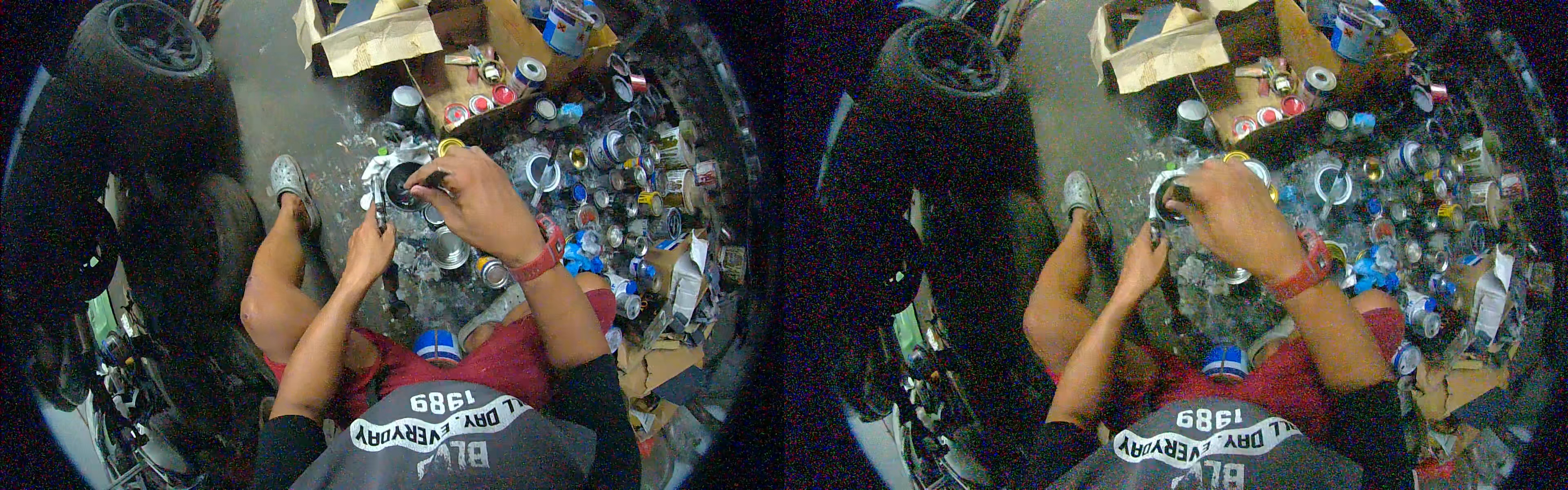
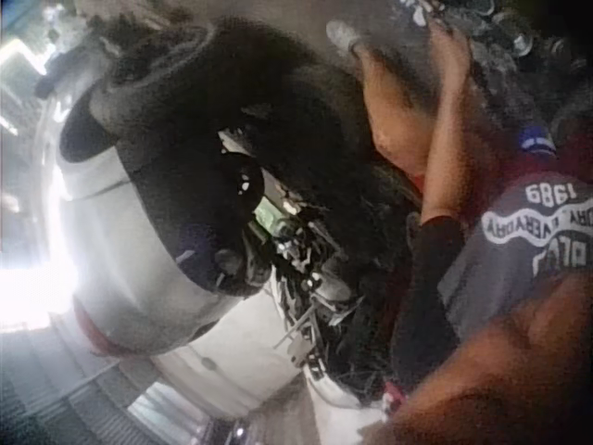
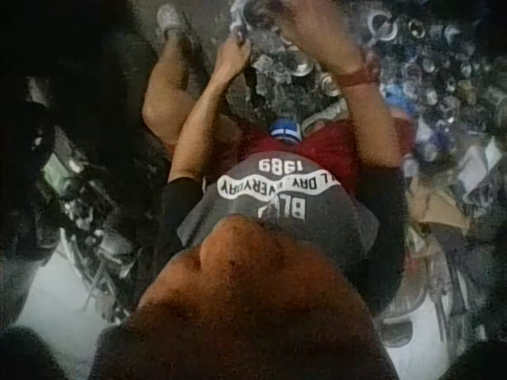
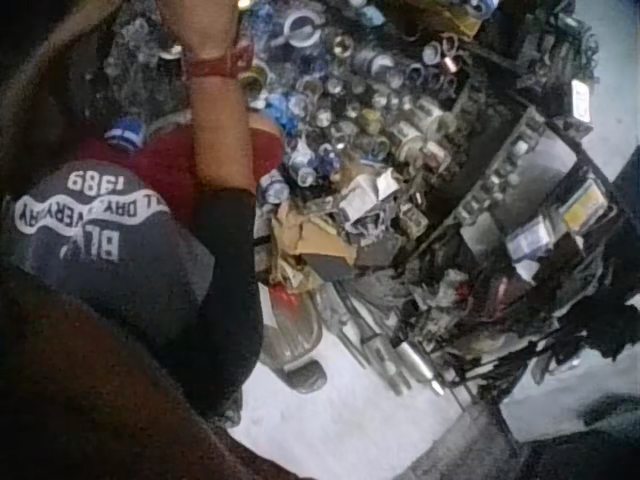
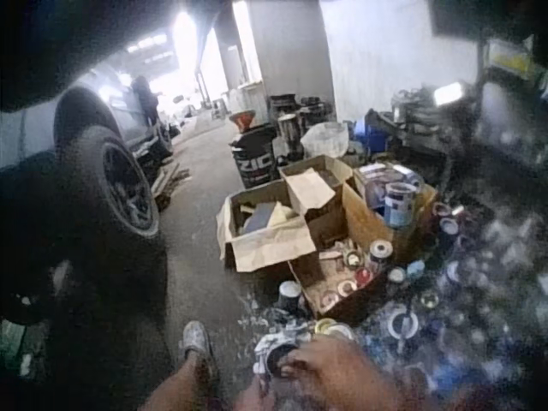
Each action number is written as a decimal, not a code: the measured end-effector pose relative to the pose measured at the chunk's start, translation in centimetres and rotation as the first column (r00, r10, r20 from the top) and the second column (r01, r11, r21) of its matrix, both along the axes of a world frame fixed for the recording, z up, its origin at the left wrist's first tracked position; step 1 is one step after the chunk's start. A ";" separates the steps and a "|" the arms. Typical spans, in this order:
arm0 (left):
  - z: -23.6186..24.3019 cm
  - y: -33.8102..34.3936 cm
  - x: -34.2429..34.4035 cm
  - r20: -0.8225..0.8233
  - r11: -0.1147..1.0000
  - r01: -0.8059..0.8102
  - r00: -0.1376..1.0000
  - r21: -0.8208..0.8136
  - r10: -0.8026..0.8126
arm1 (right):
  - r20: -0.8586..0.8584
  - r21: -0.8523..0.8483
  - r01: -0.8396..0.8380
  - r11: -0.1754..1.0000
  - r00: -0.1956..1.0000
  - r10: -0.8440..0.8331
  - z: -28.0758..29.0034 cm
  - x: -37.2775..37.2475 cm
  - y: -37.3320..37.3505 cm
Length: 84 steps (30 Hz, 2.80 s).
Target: The person sits on the floor and opens several paint cans, pours paint between them, and stirs the contents with a stick. The person repeatedly picks up, opens, and closes cans while mixing paint.
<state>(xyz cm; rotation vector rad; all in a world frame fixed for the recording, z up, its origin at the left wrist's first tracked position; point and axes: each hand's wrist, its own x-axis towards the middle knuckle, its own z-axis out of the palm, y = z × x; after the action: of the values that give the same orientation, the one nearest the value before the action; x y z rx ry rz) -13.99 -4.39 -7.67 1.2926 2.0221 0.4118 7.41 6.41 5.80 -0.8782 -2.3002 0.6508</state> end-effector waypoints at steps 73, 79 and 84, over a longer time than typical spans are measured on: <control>0.4 0.0 0.0 -0.023 0.999 -0.036 0.999 0.006 0.036 | -0.037 -0.141 0.212 0.967 0.975 -0.220 -2.0 -0.4 0.6; 0.8 0.3 0.1 0.003 0.999 -0.044 0.999 -0.017 0.044 | -0.049 -0.024 0.221 0.975 0.974 -0.222 -2.2 -0.3 0.4; 1.0 0.3 0.2 0.013 0.998 -0.051 0.999 -0.034 0.052 | -0.091 -0.090 0.223 0.971 0.969 -0.231 -2.1 -0.5 0.7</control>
<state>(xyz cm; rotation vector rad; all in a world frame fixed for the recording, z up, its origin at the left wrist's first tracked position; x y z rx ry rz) -13.79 -4.13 -6.62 1.2162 2.0455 0.4077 6.94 7.14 3.69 -1.1010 -2.0573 0.6730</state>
